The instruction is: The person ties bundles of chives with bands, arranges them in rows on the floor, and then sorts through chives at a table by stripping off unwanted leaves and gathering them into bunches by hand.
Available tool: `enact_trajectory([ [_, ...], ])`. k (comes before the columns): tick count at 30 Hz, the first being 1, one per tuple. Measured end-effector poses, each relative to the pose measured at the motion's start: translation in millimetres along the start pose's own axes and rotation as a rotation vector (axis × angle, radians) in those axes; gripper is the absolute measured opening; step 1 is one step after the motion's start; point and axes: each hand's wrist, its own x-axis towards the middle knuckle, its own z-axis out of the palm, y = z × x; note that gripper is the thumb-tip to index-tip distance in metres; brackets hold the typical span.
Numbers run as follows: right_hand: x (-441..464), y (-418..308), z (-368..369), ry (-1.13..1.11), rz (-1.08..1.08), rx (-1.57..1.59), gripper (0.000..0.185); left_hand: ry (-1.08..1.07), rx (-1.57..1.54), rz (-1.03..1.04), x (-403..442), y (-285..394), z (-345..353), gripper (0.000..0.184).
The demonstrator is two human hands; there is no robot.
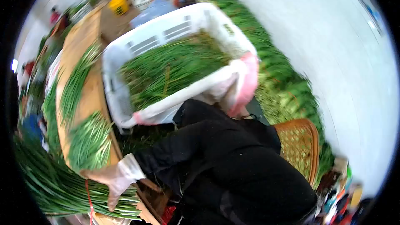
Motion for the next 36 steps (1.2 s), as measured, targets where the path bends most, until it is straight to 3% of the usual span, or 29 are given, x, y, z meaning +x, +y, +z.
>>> enact_trajectory([
  [5,-24.3,-54.2,-80.0,0.378,-0.053,-0.258,0.133,-0.401,-0.060,0.101,42.3,19.2,108.3,0.053],
  [6,-46.5,-92.5,-98.3,0.388,0.237,-0.161,0.133,-0.485,-0.074,0.121,44.5,25.1,131.0,0.053],
  [7,-57.9,-98.0,-108.0,0.502,0.247,-0.324,0.131,-0.569,-0.091,0.142,44.9,31.9,155.1,0.053],
  [10,-89.9,-108.1,-133.2,0.865,-0.053,-0.337,0.131,-0.810,-0.151,0.198,34.4,53.8,224.9,0.053],
  [11,-109.1,-137.1,-129.8,1.043,0.045,-0.327,0.128,-0.889,-0.169,0.218,26.7,61.9,247.4,0.053],
  [13,-147.6,-175.6,-136.3,1.113,0.031,-0.184,0.125,-1.036,-0.198,0.253,6.6,79.2,288.8,0.053],
  [17,-208.1,-230.5,-146.6,1.346,0.079,-0.205,0.117,-1.314,-0.229,0.327,-43.9,118.5,355.2,0.053],
  [19,-235.1,-260.0,-145.0,1.506,-0.047,-0.132,0.102,-1.432,-0.223,0.372,-74.2,139.5,374.9,0.053],
  [20,-249.8,-264.3,-153.0,1.434,-0.149,-0.034,0.090,-1.500,-0.222,0.376,-91.5,149.5,386.6,0.053],
  [21,-267.0,-275.9,-149.5,1.434,-0.291,-0.080,0.073,-1.576,-0.246,0.292,-111.0,158.1,394.9,0.053],
  [23,-312.0,-291.5,-142.1,1.553,-0.159,-0.132,0.051,-1.706,-0.373,-0.107,-167.1,167.6,414.5,0.053],
  [25,-361.4,-315.9,-113.0,1.516,-0.174,-0.072,0.048,-1.969,-0.159,0.344,-176.7,159.6,452.3,0.056],
  [27,-421.5,-318.7,-94.5,1.576,-0.116,-0.069,0.050,-2.140,-0.199,0.391,-228.6,160.0,450.1,0.066],
  [30,-499.6,-322.9,-37.4,1.769,-0.123,-0.042,0.054,-2.135,0.044,0.502,-251.4,144.5,446.9,0.066],
  [31,-522.4,-322.6,-13.9,1.862,-0.094,-0.081,0.056,-2.064,0.117,0.668,-248.7,131.3,453.1,0.066],
  [33,-553.9,-324.6,35.5,2.033,-0.074,-0.102,0.058,-2.086,0.213,0.286,-228.5,98.1,459.5,0.061],
  [35,-596.9,-311.5,78.6,2.196,-0.011,-0.181,0.061,-2.124,0.302,0.091,-201.0,79.9,455.7,0.053],
  [36,-624.5,-297.4,102.1,2.342,0.034,-0.191,0.064,-2.032,0.391,0.009,-183.1,64.9,454.3,0.053],
])
